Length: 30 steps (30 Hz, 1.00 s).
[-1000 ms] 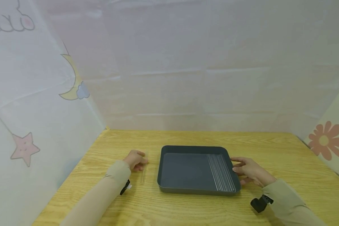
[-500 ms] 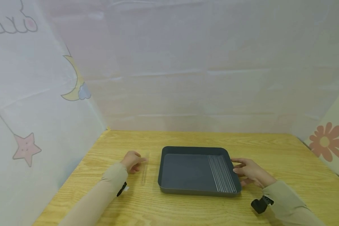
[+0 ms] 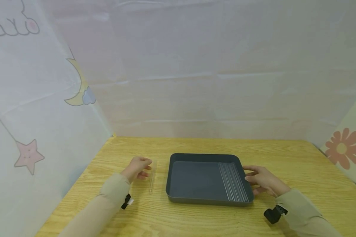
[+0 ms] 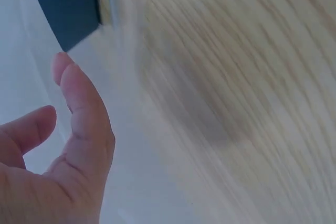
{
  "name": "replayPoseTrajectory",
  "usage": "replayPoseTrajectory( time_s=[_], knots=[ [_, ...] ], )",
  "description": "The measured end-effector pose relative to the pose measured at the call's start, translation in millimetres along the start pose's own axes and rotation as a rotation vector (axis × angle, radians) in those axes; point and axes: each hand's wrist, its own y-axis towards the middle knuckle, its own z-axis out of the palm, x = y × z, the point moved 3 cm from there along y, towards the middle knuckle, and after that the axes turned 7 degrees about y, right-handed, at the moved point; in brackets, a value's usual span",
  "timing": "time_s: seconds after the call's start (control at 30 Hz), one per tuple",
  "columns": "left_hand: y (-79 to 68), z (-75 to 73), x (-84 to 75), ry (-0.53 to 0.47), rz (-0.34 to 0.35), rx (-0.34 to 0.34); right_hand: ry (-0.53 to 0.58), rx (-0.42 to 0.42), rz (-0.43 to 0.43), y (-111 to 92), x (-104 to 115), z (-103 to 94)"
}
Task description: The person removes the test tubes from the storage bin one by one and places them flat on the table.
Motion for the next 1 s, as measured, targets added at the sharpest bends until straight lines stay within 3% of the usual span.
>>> replayPoseTrajectory(
  time_s=[0.4, 0.7, 1.0],
  knots=[
    [-9.6, 25.5, -11.7, -0.102, 0.046, 0.092, 0.021, -0.003, 0.016, 1.4, 0.1, 0.8],
    [-10.1, 39.1, -22.4, -0.183, 0.043, 0.159, 0.011, -0.008, 0.010, 0.2, 0.0, 1.5],
    [-13.4, 52.6, -33.8, -0.202, 0.033, 0.243, 0.018, 0.007, -0.004, -0.5, -0.4, 0.9]
  ],
)
